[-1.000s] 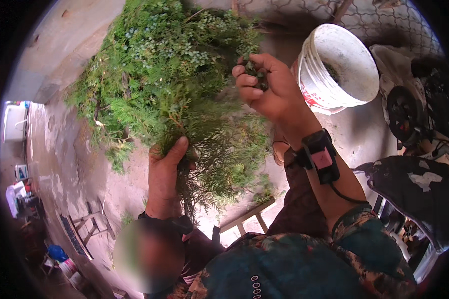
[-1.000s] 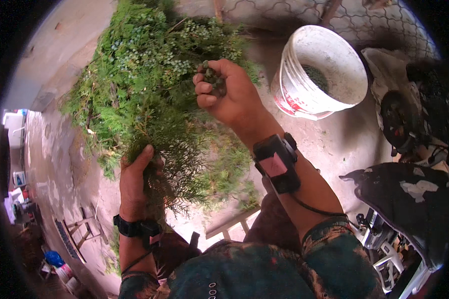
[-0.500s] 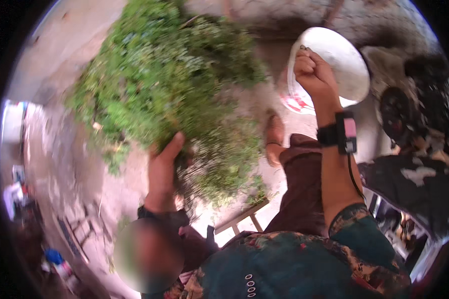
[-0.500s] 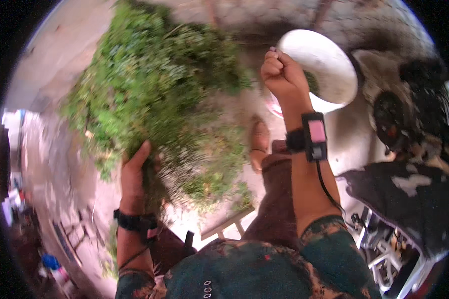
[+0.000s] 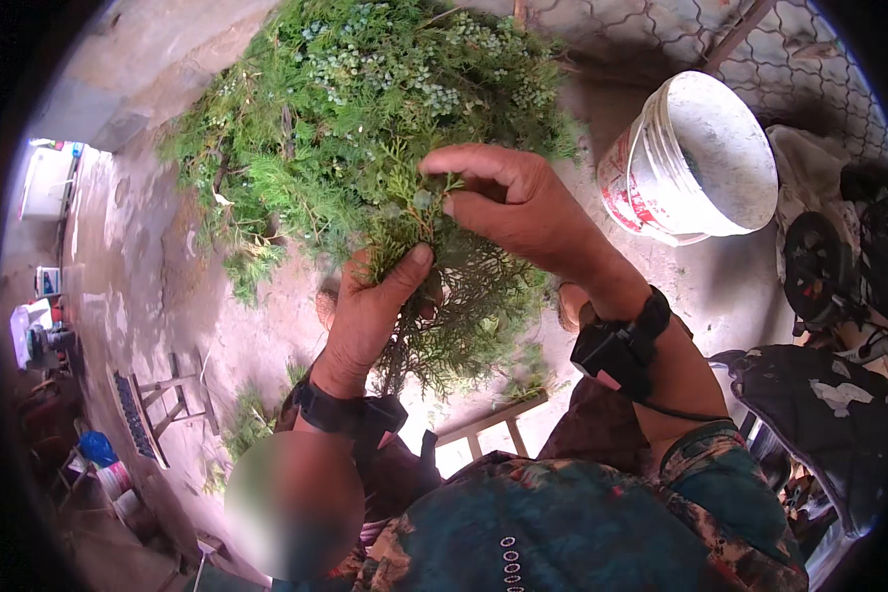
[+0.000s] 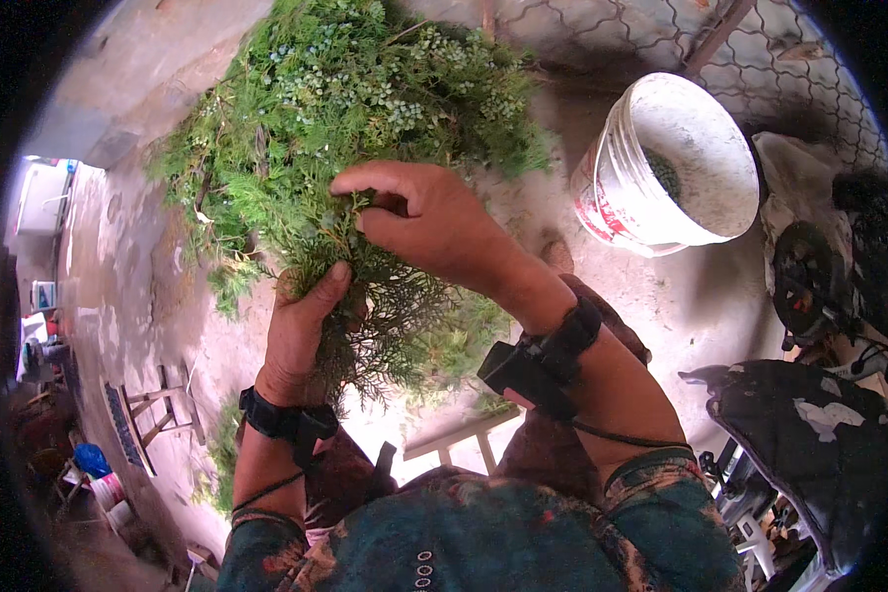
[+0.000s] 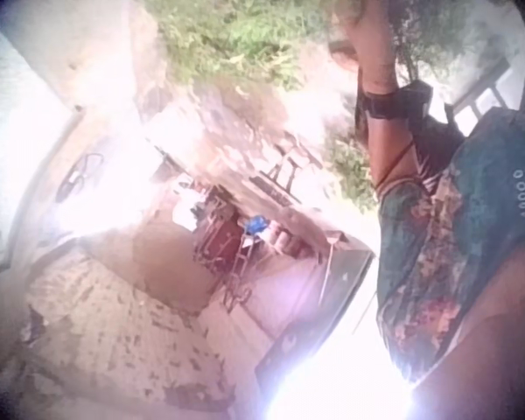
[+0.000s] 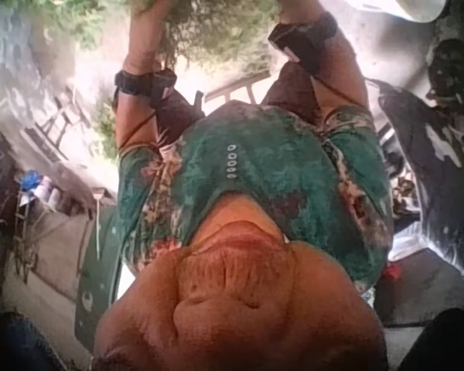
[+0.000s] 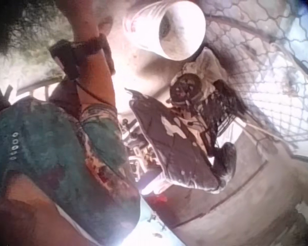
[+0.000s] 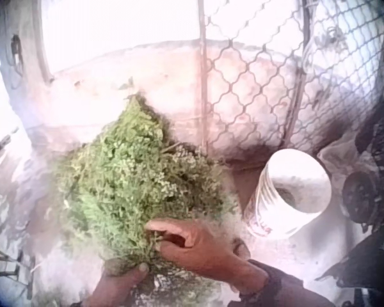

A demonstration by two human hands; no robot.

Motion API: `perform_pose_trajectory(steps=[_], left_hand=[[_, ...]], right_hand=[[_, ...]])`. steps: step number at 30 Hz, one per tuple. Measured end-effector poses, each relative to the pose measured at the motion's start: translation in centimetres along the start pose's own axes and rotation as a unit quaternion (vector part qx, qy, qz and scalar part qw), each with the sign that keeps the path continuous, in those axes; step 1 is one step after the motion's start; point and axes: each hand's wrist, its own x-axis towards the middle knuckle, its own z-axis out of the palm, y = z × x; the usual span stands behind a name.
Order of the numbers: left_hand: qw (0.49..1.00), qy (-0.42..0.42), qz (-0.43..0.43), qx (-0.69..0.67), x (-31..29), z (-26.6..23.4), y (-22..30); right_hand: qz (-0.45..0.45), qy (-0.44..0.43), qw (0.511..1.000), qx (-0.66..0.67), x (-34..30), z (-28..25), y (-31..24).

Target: Manually stripping small green berries or buds from evergreen branches.

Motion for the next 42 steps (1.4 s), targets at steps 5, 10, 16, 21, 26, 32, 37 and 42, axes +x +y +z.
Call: perform_pose_trajectory(steps=[5, 10, 16, 21, 26, 32, 37, 42], left_hand=[[1.0, 0.029, 0.003, 0.011, 0.0, -0.2, 0.3], [0.998, 0.059, 0.003, 0.026, -0.3, -1.0, 0.4], [0.998, 0.056, -0.02, 0.032, -0.1, -0.8, -0.1], [0.995, 0.043, -0.01, 0.085, 0.0, -0.4, 0.0], [0.998, 0.047, -0.003, 0.045, -0.1, -0.7, 0.2], [0.995, 0.04, 0.004, 0.092, 0.1, -0.7, -0.4], [0.989, 0.012, 0.026, 0.142, 0.5, -0.8, -0.9], [0.976, 0.022, 0.073, 0.203, 0.8, -1.0, -1.7]], right_hand=[[-0.202, 0.1, 0.923, -0.312, 0.2, -0.4, 1.3], [0.048, 0.176, 0.977, 0.111, 1.1, -4.3, -0.3], [0.073, 0.031, 0.974, 0.212, 0.1, -0.5, -0.4], [-0.05, 0.056, 0.99, -0.117, 0.3, 1.9, 0.3], [0.081, 0.149, 0.969, 0.179, 0.7, 0.4, -0.9], [0.137, 0.115, 0.86, 0.479, 0.6, -0.2, -2.3], [-0.037, 0.059, 0.997, -0.036, 0.2, 2.9, -0.7], [-0.097, 0.001, 0.959, -0.267, 0.3, 3.2, 1.3]])
